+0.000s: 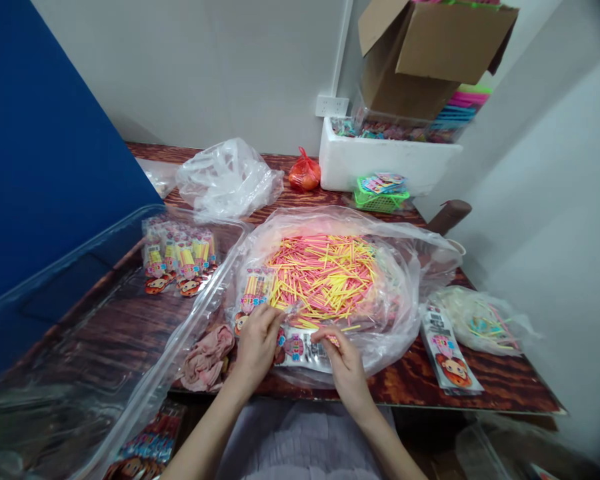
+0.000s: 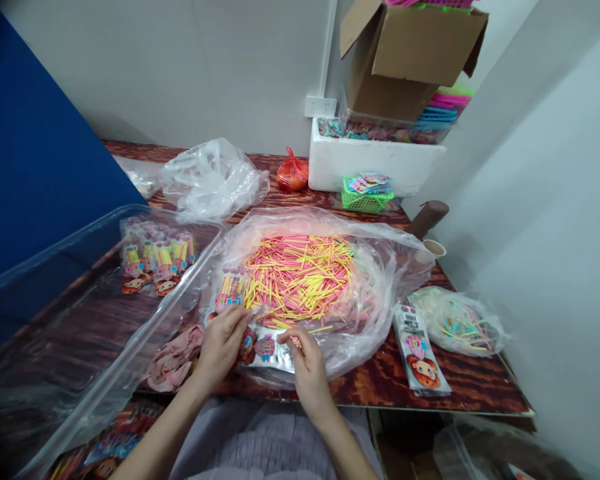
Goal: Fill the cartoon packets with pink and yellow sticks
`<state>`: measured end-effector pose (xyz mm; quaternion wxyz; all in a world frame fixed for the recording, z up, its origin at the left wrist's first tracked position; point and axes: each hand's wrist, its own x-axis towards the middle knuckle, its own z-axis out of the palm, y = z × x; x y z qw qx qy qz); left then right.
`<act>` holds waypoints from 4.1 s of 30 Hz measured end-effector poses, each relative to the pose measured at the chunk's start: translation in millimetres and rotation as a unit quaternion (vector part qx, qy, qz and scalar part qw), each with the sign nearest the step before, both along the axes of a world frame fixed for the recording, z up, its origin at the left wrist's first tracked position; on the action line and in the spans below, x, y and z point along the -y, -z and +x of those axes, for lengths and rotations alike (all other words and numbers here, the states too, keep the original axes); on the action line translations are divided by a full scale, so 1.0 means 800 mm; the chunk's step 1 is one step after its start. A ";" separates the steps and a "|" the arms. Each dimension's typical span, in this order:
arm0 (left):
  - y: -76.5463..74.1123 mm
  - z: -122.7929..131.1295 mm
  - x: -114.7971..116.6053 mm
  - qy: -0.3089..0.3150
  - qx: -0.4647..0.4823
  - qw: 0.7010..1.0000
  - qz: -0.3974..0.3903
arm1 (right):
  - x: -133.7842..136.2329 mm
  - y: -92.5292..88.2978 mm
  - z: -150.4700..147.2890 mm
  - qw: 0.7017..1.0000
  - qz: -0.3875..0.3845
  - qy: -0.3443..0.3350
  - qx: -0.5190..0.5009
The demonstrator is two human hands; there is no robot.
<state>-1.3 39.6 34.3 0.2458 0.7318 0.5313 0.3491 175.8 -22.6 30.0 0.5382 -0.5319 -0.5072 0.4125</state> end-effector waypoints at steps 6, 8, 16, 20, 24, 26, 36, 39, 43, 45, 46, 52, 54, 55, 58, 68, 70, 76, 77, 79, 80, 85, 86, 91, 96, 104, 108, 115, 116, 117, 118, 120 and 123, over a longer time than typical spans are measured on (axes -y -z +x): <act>0.002 -0.007 0.003 -0.006 0.095 0.991 -0.096 | 0.000 0.000 -0.002 1.000 -0.002 -0.002 0.004; 0.005 -0.010 0.004 -0.013 0.087 0.991 -0.102 | -0.001 -0.001 -0.003 1.000 -0.002 -0.001 0.003; 0.004 -0.016 0.005 -0.075 0.102 0.987 -0.096 | -0.001 0.003 -0.004 1.000 -0.002 -0.001 0.023; 0.006 -0.016 0.009 -0.065 0.105 0.990 -0.066 | 0.000 0.008 -0.007 1.000 -0.007 -0.005 0.030; 0.009 -0.013 0.016 0.010 0.119 0.992 -0.029 | -0.001 0.011 -0.006 0.999 -0.012 -0.010 0.030; 0.010 -0.012 0.018 0.027 0.132 0.990 -0.034 | -0.004 0.012 -0.002 0.999 -0.007 -0.006 0.035; 0.013 -0.010 0.021 0.036 0.162 0.984 -0.070 | -0.028 -0.006 0.015 0.996 0.052 -0.002 0.078; 0.012 -0.009 0.021 0.043 0.166 0.982 -0.081 | -0.029 -0.007 0.013 0.993 0.061 -0.014 0.095; 0.013 -0.008 0.022 0.043 0.171 0.980 -0.091 | -0.029 -0.003 0.010 0.991 0.066 -0.028 0.110; 0.014 -0.008 0.022 0.044 0.176 0.979 -0.094 | -0.028 0.000 0.009 0.991 0.065 -0.028 0.115; 0.014 -0.009 0.022 0.046 0.178 0.978 -0.096 | -0.027 0.001 0.008 0.991 0.062 -0.028 0.119; 0.017 -0.011 0.023 0.048 0.183 0.976 -0.106 | -0.043 0.005 0.017 0.989 -0.004 -0.013 0.147; 0.017 -0.010 0.022 0.046 0.186 0.975 -0.109 | -0.059 0.002 0.026 0.985 -0.029 -0.014 0.169; 0.018 -0.010 0.021 0.044 0.188 0.975 -0.111 | -0.069 0.000 0.032 0.982 -0.032 -0.015 0.184; 0.019 -0.007 0.019 0.037 0.196 0.974 -0.111 | -0.098 -0.011 0.048 0.973 -0.010 -0.005 0.232; 0.020 0.003 0.020 0.026 0.265 0.949 -0.168 | -0.112 -0.050 0.021 0.961 0.000 0.015 -0.275; 0.019 0.006 0.020 0.027 0.290 0.937 -0.194 | -0.108 -0.054 0.006 0.924 -0.040 -0.033 -0.380; 0.018 0.011 0.021 0.017 0.364 0.897 -0.251 | -0.092 -0.046 -0.019 0.889 -0.105 -0.069 -0.440; 0.018 0.012 0.021 0.015 0.368 0.895 -0.253 | -0.088 -0.045 -0.020 0.894 -0.109 -0.071 -0.429; 0.020 0.012 0.023 0.012 0.368 0.894 -0.254 | -0.079 -0.044 -0.020 0.909 -0.120 -0.078 -0.391; 0.022 0.012 0.023 0.010 0.365 0.897 -0.251 | -0.075 -0.046 -0.020 0.919 -0.126 -0.084 -0.364; 0.028 0.010 0.026 0.014 0.349 0.916 -0.198 | -0.060 -0.059 -0.014 0.961 -0.149 -0.116 -0.204; 0.028 0.010 0.026 0.012 0.354 0.915 -0.194 | -0.058 -0.061 -0.013 0.966 -0.142 -0.110 -0.184; 0.022 0.012 0.028 0.002 0.392 0.896 -0.208 | -0.051 -0.058 -0.016 0.995 -0.059 -0.077 -0.022; 0.009 0.003 0.024 0.000 0.410 0.886 -0.216 | -0.043 -0.057 -0.037 0.988 -0.029 -0.118 0.090; 0.023 -0.043 -0.049 -0.159 0.266 0.947 -0.082 | -0.053 -0.031 -0.020 0.991 -0.033 -0.101 0.084; 0.042 -0.047 -0.073 -0.231 0.065 0.971 0.013 | -0.087 -0.015 0.012 0.974 0.018 -0.071 0.212; 0.033 -0.042 -0.052 -0.210 -0.016 0.974 0.089 | -0.218 -0.026 0.056 0.820 0.092 0.008 0.564; 0.032 -0.042 -0.049 -0.198 -0.011 0.977 0.084 | -0.234 -0.027 0.058 0.807 0.090 0.006 0.583; 0.031 -0.042 -0.047 -0.189 -0.007 0.979 0.078 | -0.247 -0.028 0.059 0.797 0.087 0.003 0.598; 0.031 -0.043 -0.045 -0.182 -0.004 0.981 0.071 | -0.257 -0.028 0.059 0.784 0.085 -0.002 0.615; 0.031 -0.044 -0.043 -0.174 -0.001 0.983 0.061 | -0.267 -0.028 0.057 0.757 0.086 -0.017 0.648; 0.028 -0.045 -0.041 -0.176 0.007 0.983 0.055 | -0.265 -0.027 0.053 0.724 0.097 -0.041 0.682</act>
